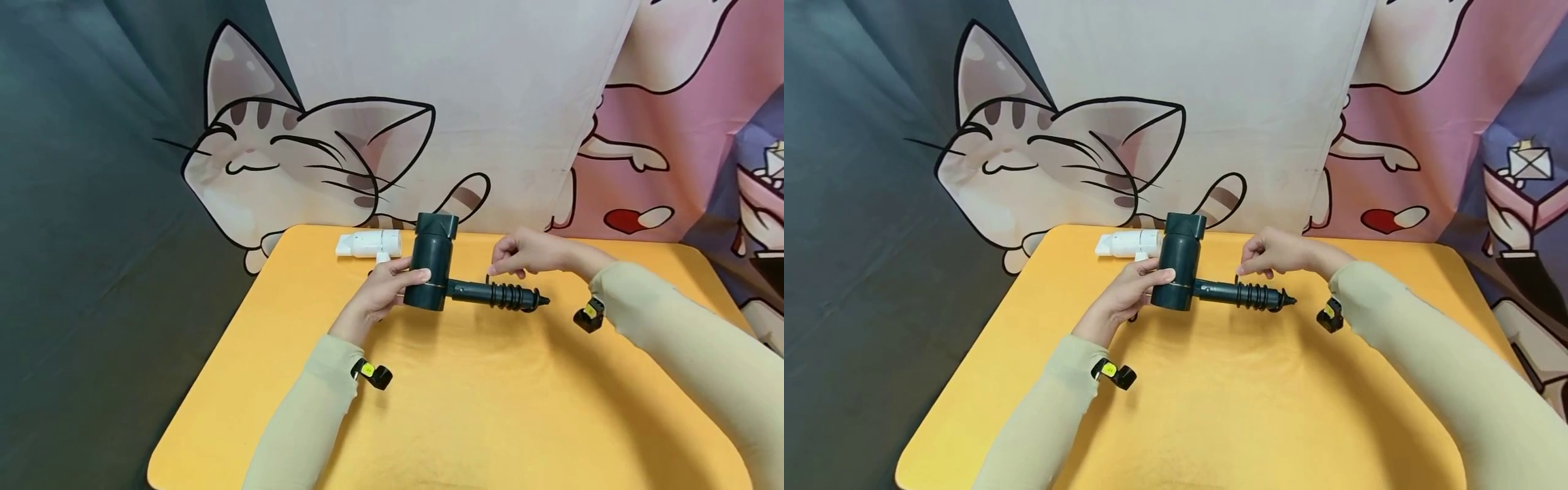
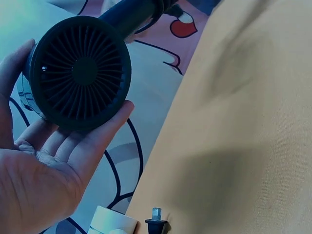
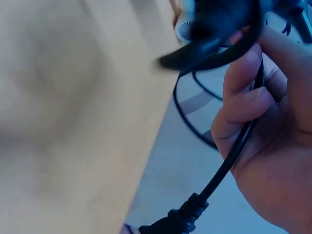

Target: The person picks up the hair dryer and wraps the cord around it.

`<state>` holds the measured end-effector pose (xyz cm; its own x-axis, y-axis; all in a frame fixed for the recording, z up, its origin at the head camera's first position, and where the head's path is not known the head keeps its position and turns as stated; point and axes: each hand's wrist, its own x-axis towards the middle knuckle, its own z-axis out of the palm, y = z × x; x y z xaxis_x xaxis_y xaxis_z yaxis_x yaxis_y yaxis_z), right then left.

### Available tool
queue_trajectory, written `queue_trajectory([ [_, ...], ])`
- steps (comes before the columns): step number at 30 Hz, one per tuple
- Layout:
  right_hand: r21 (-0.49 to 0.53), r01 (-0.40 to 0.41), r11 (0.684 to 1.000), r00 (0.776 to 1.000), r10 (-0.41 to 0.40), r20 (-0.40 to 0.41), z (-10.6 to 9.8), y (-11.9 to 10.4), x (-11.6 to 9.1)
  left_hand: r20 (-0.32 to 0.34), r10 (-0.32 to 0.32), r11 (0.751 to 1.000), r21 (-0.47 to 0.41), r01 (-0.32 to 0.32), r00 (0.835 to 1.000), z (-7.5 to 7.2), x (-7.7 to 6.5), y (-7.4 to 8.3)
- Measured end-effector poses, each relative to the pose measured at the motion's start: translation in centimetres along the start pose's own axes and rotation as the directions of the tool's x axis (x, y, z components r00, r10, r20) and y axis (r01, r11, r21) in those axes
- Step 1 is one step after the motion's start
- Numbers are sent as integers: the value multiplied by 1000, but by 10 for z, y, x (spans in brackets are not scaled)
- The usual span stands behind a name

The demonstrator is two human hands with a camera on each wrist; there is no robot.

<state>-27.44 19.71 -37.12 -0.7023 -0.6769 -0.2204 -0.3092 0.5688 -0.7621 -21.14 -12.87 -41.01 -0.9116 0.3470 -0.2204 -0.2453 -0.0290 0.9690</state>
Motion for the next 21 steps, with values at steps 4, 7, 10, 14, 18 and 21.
queue_trajectory([
  [4,-50,55,997,998,-54,17,-1,-16,4,-16,-13,1000,10,13,1000,-1,2,-2],
  [7,-71,81,994,997,-80,16,0,-24,3,-25,-15,1000,17,15,1000,-2,3,-3],
  [10,-83,100,992,995,-100,1,1,-27,0,-43,-19,1000,14,20,999,-2,5,-4],
  [14,-86,117,989,992,-120,-29,6,-29,-5,-74,-28,1000,10,29,997,-2,5,-6],
  [18,-91,128,988,989,-133,-56,12,-32,-9,-101,-27,999,18,29,995,-1,5,-8],
  [21,-129,125,984,986,-138,-98,17,-33,-13,-121,-16,1000,10,17,993,-1,6,-9],
])
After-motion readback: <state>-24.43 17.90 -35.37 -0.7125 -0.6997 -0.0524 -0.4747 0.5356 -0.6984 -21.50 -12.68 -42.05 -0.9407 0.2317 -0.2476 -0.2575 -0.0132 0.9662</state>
